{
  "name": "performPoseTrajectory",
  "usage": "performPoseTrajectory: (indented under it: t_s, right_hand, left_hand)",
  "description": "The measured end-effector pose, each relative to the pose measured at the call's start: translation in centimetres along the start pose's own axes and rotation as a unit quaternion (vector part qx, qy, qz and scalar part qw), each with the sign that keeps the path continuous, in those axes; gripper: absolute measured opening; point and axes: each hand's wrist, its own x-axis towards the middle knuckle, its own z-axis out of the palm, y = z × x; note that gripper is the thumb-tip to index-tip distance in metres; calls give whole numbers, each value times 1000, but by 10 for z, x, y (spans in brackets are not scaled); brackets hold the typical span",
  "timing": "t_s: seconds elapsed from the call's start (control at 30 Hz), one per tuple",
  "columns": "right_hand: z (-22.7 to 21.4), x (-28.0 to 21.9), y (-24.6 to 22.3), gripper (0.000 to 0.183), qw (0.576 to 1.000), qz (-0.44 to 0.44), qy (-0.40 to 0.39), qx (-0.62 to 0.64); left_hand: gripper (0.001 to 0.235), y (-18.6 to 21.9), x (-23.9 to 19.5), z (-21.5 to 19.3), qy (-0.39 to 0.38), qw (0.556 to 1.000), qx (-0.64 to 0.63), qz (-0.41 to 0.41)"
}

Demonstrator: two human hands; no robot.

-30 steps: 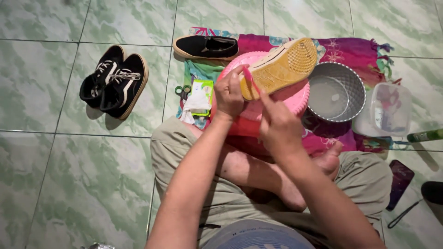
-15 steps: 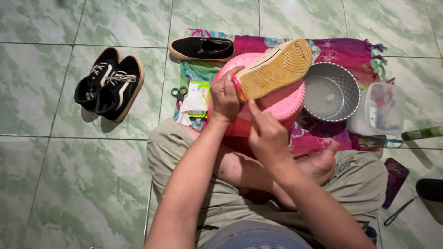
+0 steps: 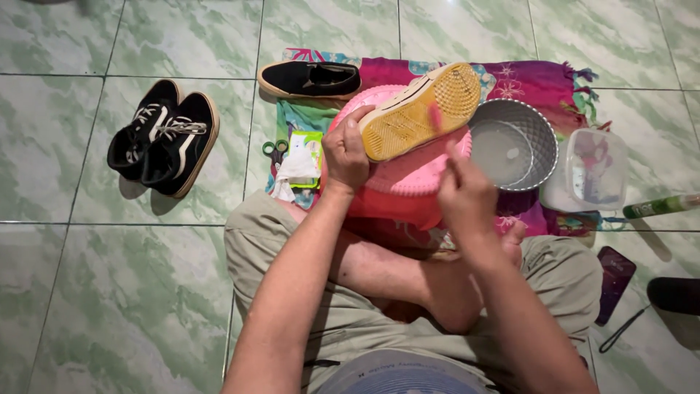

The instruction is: The person scrubs the sole of a black shoe with a pink toothbrush, repeatedly dipping the brush into a metal bowl of water and a plastic container of white powder. The shoe is held over a pink plastic stool while the person sits cross-legged on the floor.

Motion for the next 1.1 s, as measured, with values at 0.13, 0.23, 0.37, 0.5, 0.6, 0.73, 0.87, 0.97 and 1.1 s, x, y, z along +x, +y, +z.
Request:
performPoseTrajectory:
  t_s: [0.13,0.23,0.37,0.5,0.6,0.73,0.87,0.97,1.1]
  right_hand:
    - [9,-37,-29,46,997,-70,-24,-5]
    - [7,-32,-21,47,997,-68,-26,-1]
    - [-2,-6,19,40,998,-51,24,8]
    - [-12,5,38,32,999,4,22,25]
    - [-14,-6,6,32,999,-15,8,34]
    - [5,-52,-14,33,999,-43,2,32]
    - [9,-63,-23,40,996,-57,-19,66]
    - [11,-44,-26,40,994,-75,-16,72]
    - [21,-23,-38,42,993,-59,-8,103]
  left_hand:
    - [44,0,-1,0,-5,1000,2,1]
    - [44,-2,-3,0,-7,1000,2,-2]
    - [44,-1,-1,1,-5,1000,0,0]
    - [44,0,0,0,-1,1000,5,-2]
    - [44,0,0,1,2,1000,4,1]
    - [44,-1,-2,1,3,1000,6,-3]
    - [45,1,-2,1,-1,1000,11,-3]
    - [45,2,-3,1,1,1000,15,-10]
    - [44,2,-1,2,6,1000,18,-9]
